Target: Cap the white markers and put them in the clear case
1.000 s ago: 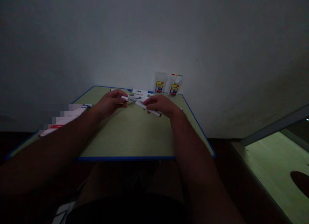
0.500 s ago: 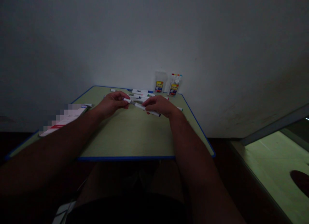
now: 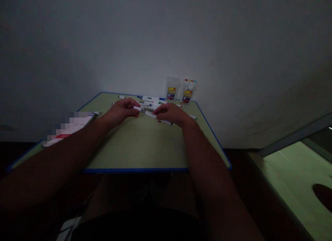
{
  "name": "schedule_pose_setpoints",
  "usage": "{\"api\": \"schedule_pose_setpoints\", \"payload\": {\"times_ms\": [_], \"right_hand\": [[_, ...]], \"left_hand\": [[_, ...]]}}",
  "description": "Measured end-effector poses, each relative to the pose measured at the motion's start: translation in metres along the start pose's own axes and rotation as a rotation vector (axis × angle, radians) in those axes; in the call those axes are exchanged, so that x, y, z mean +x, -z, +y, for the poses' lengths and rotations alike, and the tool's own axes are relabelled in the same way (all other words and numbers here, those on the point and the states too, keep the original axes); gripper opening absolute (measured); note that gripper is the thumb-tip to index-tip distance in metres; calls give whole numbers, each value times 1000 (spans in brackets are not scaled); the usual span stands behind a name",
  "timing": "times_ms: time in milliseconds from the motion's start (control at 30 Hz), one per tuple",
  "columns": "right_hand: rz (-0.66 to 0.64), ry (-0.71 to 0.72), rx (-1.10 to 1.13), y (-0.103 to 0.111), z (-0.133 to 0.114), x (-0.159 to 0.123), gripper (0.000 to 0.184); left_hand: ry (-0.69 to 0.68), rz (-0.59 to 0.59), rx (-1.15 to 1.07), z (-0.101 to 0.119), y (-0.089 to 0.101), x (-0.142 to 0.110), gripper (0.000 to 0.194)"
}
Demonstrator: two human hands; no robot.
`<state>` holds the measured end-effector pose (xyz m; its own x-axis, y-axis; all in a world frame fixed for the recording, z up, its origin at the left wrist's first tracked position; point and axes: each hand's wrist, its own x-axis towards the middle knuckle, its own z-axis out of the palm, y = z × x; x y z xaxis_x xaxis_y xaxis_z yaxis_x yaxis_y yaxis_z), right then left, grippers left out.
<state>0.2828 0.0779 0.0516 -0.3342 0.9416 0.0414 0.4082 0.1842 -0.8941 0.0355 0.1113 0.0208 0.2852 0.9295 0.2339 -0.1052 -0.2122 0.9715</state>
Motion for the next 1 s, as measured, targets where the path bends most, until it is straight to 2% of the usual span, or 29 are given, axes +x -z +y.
{"api": "schedule_pose_setpoints", "payload": {"times_ms": [1000], "right_hand": [[-7,31,20,-3,2,3,25]], "left_hand": [[-23,-52,56,3,-6,-3,28]]}}
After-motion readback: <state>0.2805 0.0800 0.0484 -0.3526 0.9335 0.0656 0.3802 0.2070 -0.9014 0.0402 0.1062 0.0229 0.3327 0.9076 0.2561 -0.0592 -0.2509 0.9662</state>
